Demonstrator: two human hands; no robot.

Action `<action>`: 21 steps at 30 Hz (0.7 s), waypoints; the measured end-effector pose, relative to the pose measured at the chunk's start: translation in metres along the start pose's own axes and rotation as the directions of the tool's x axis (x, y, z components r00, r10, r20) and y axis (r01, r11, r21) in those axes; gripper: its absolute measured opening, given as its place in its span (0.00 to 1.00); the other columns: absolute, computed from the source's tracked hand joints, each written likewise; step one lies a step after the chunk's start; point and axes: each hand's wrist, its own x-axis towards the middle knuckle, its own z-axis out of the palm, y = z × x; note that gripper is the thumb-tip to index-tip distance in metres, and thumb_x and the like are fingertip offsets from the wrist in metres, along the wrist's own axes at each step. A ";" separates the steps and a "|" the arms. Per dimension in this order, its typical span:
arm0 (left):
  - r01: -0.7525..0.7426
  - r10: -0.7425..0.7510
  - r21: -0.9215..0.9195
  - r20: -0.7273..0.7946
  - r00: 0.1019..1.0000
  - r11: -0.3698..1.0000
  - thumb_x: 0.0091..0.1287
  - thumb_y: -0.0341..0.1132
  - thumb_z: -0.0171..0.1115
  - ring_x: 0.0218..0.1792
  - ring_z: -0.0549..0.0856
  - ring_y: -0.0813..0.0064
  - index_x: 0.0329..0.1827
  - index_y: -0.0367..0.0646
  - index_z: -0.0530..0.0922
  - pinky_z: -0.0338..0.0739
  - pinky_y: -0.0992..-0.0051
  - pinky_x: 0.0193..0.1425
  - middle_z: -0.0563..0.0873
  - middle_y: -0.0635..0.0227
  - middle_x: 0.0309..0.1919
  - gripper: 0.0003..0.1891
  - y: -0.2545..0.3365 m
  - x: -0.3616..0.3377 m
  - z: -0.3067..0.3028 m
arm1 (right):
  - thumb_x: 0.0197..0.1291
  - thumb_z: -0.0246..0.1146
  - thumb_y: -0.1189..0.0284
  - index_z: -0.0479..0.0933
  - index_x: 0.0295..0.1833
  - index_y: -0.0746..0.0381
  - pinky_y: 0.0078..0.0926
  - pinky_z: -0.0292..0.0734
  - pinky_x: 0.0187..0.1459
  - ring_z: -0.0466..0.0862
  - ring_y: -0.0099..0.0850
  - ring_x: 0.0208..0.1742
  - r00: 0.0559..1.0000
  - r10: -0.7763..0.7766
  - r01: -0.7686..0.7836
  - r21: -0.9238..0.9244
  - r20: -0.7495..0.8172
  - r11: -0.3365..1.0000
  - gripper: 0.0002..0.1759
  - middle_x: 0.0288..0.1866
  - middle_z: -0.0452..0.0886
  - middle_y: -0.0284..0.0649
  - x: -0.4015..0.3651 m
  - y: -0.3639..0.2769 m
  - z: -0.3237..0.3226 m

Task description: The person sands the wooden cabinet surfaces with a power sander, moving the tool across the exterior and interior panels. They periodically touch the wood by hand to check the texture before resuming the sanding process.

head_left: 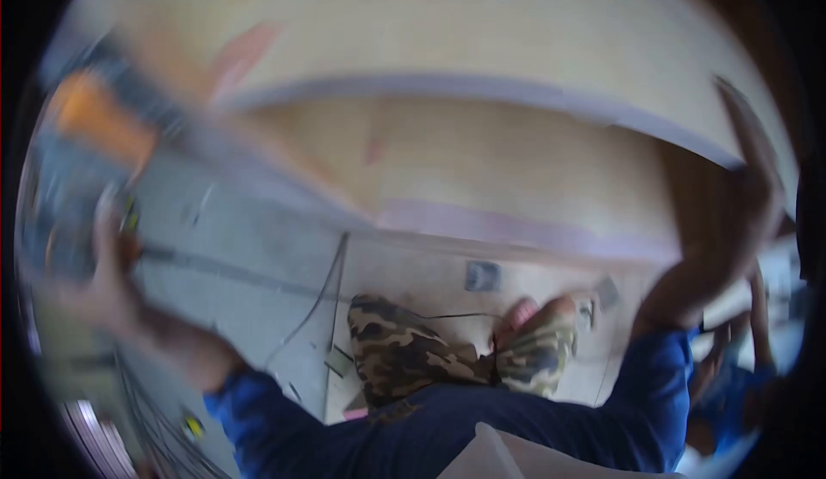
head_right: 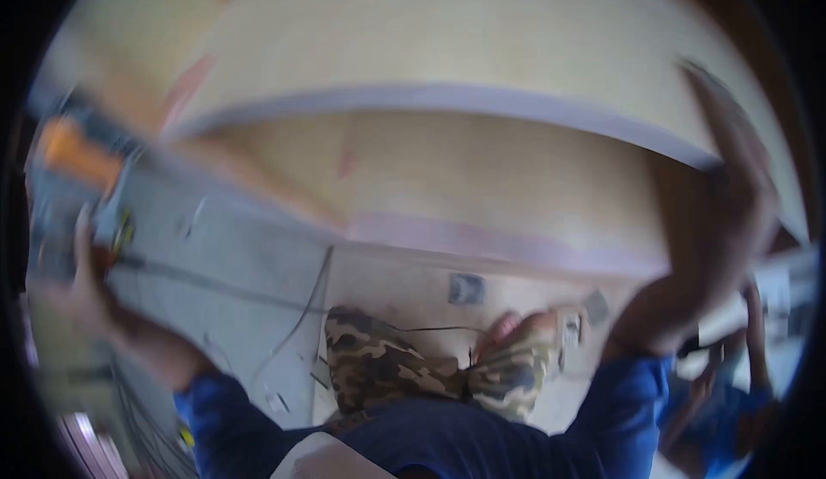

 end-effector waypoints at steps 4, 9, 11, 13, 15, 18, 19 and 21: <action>-0.350 0.339 -0.132 -0.102 0.935 0.927 0.45 0.27 0.82 0.52 0.80 0.68 0.70 0.40 0.63 0.81 0.71 0.51 0.75 0.59 0.56 0.47 0.003 -0.048 0.031 | 0.50 0.51 0.89 0.79 0.63 0.57 0.34 0.71 0.68 0.80 0.40 0.65 0.993 -0.073 0.088 -0.165 0.091 0.982 0.34 0.62 0.81 0.42 -0.016 0.032 -0.002; -0.613 0.616 -0.140 -0.027 0.787 0.778 0.42 0.32 0.83 0.57 0.77 0.58 0.68 0.41 0.64 0.78 0.61 0.55 0.74 0.53 0.55 0.48 -0.047 -0.086 0.049 | 0.49 0.47 0.91 0.77 0.65 0.52 0.35 0.70 0.69 0.78 0.39 0.66 1.000 -0.020 0.020 -0.390 0.003 0.921 0.38 0.64 0.79 0.38 0.007 0.027 -0.003; -0.637 0.638 -0.066 0.003 0.770 0.768 0.41 0.29 0.83 0.58 0.77 0.62 0.68 0.40 0.63 0.80 0.66 0.54 0.74 0.54 0.55 0.49 -0.032 -0.086 0.043 | 0.50 0.48 0.90 0.78 0.65 0.52 0.33 0.71 0.68 0.79 0.37 0.65 1.000 0.018 -0.011 -0.403 0.013 0.915 0.37 0.64 0.79 0.41 0.019 0.026 -0.010; -0.675 0.675 0.010 -0.001 0.738 0.738 0.41 0.27 0.83 0.59 0.77 0.65 0.69 0.39 0.62 0.82 0.70 0.53 0.74 0.55 0.56 0.50 -0.038 -0.092 0.046 | 0.50 0.48 0.90 0.78 0.64 0.53 0.33 0.74 0.65 0.80 0.38 0.64 1.000 0.004 -0.009 -0.314 -0.017 0.950 0.36 0.63 0.80 0.42 0.011 0.015 -0.004; -0.481 0.480 -0.148 -0.044 0.876 0.864 0.40 0.29 0.84 0.56 0.79 0.63 0.68 0.37 0.63 0.79 0.65 0.57 0.76 0.55 0.55 0.50 -0.041 -0.083 0.050 | 0.50 0.49 0.90 0.79 0.62 0.55 0.36 0.75 0.63 0.81 0.41 0.62 0.997 -0.075 0.076 -0.324 0.015 0.943 0.34 0.61 0.81 0.43 0.008 0.018 0.002; -0.538 0.533 0.003 -0.146 0.833 0.843 0.39 0.33 0.85 0.53 0.82 0.65 0.67 0.36 0.66 0.77 0.65 0.59 0.77 0.55 0.56 0.49 -0.010 -0.037 0.040 | 0.49 0.51 0.90 0.80 0.60 0.55 0.36 0.75 0.62 0.81 0.41 0.60 0.999 -0.032 0.026 -0.314 -0.015 0.949 0.33 0.60 0.82 0.41 0.006 0.007 0.006; -0.528 0.522 0.018 -0.185 0.833 0.849 0.39 0.35 0.84 0.53 0.81 0.62 0.66 0.38 0.67 0.77 0.64 0.58 0.78 0.56 0.54 0.48 -0.004 -0.021 0.035 | 0.49 0.51 0.89 0.81 0.59 0.55 0.36 0.75 0.63 0.81 0.40 0.60 0.999 -0.032 0.024 -0.296 -0.023 0.955 0.33 0.60 0.82 0.41 0.009 0.006 0.007; -0.516 0.509 0.035 -0.228 0.830 0.856 0.39 0.37 0.84 0.53 0.81 0.59 0.64 0.40 0.69 0.77 0.64 0.57 0.80 0.57 0.52 0.46 0.004 0.009 0.026 | 0.49 0.52 0.89 0.81 0.59 0.54 0.35 0.76 0.62 0.81 0.40 0.60 0.999 -0.030 0.017 -0.315 -0.036 0.949 0.32 0.60 0.82 0.40 0.009 0.005 0.009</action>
